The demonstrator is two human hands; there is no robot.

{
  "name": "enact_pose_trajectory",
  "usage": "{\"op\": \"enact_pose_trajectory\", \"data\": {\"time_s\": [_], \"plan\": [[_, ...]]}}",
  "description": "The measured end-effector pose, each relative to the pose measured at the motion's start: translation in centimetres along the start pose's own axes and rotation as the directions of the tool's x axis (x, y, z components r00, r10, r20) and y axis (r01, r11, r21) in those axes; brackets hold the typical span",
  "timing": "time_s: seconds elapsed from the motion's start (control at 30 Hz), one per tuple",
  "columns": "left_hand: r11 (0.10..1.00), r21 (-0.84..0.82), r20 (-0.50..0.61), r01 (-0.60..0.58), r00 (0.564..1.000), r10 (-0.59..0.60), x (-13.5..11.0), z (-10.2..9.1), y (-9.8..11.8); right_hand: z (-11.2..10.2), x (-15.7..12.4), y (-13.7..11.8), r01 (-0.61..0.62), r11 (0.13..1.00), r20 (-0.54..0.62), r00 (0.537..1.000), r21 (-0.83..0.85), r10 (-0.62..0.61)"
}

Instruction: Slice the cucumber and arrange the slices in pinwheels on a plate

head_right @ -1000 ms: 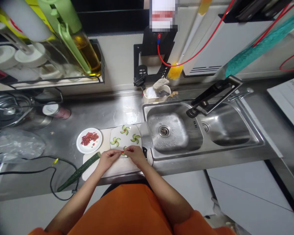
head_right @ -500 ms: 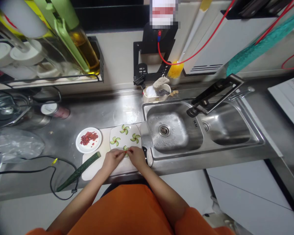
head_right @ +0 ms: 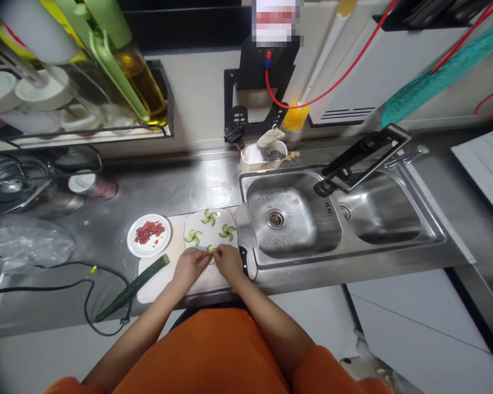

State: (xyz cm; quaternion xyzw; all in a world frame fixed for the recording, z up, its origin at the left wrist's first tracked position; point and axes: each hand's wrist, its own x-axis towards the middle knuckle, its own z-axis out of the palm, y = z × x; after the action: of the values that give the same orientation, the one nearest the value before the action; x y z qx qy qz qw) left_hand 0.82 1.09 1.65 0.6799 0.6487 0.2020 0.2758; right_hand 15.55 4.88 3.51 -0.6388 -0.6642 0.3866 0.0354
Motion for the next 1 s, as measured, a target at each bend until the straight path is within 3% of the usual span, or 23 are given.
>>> {"op": "enact_pose_trajectory", "data": {"time_s": [0.33,0.73,1.0], "plan": [[0.989,-0.145,-0.005,0.021,1.0,-0.022,0.06,-0.19,0.18,0.03,0.19,-0.1,-0.004,0.999,0.009,1.0,-0.035,0.004],[0.994,-0.112,0.012,0.018,1.0,-0.016,0.14,0.07,-0.01,0.3,0.14,-0.04,0.006,0.992,-0.003,1.0,-0.129,-0.006],[0.993,-0.121,0.002,-0.004,1.0,0.004,0.13,0.11,-0.22,-0.04,0.05,0.01,0.008,0.997,0.012,1.0,-0.083,-0.007]]}}
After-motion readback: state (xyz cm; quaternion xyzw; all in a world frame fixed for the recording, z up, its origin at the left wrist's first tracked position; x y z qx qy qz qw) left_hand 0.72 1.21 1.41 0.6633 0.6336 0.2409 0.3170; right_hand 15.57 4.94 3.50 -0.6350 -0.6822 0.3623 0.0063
